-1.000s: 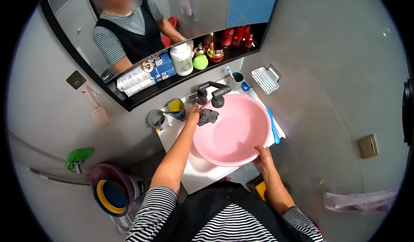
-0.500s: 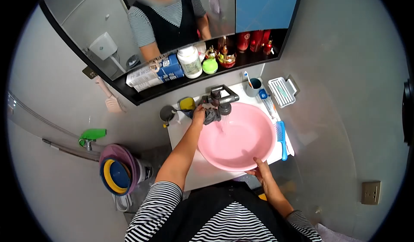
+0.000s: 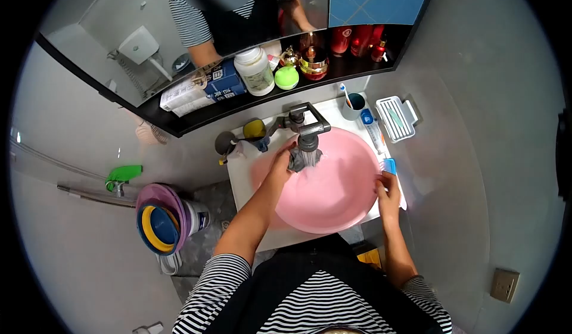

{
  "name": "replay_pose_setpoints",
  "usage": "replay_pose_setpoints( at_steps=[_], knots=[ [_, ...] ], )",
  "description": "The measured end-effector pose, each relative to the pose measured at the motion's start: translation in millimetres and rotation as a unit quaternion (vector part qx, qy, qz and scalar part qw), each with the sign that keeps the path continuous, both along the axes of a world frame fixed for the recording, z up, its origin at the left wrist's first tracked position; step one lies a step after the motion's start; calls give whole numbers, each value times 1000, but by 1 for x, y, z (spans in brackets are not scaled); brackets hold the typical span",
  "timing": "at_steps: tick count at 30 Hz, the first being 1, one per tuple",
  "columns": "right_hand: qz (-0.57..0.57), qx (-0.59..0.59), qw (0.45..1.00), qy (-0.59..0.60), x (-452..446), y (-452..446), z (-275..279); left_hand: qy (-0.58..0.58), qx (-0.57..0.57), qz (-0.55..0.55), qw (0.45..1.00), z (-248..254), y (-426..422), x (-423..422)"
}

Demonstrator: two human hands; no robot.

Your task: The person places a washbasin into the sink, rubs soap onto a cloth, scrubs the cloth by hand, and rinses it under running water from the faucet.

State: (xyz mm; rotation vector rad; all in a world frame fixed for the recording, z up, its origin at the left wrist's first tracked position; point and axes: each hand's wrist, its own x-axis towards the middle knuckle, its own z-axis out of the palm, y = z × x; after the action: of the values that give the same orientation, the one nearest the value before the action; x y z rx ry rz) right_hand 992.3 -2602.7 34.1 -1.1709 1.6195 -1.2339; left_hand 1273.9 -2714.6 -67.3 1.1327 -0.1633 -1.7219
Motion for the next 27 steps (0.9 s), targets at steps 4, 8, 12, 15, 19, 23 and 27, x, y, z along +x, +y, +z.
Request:
replay_pose_setpoints(
  at_steps=[4,8,12,15,19,23,27],
  knots=[
    [156,211,954,-145,60,-39,-20,85,-41,-86,992,-8,23,-11],
    [149,327,915,-181,104,-74,-65,47,-78,-112,990,-4,40,-15],
    [131,280,935,-175,120,-79,-78,34,-81,-112,990,-12,43,-6],
    [89,245,947,-188,116,-79,-89,-69,135,-89,984,-16,49,0],
    [113,221,952,-181,114,-76,-80,-7,105,-146,984,-11,60,-1],
    [112,240,933,-243,98,-86,-78,-49,28,-186,981,-45,57,2],
    [111,312,855,-399,83,-100,-79,-100,31,-107,989,-16,56,3]
  ],
)
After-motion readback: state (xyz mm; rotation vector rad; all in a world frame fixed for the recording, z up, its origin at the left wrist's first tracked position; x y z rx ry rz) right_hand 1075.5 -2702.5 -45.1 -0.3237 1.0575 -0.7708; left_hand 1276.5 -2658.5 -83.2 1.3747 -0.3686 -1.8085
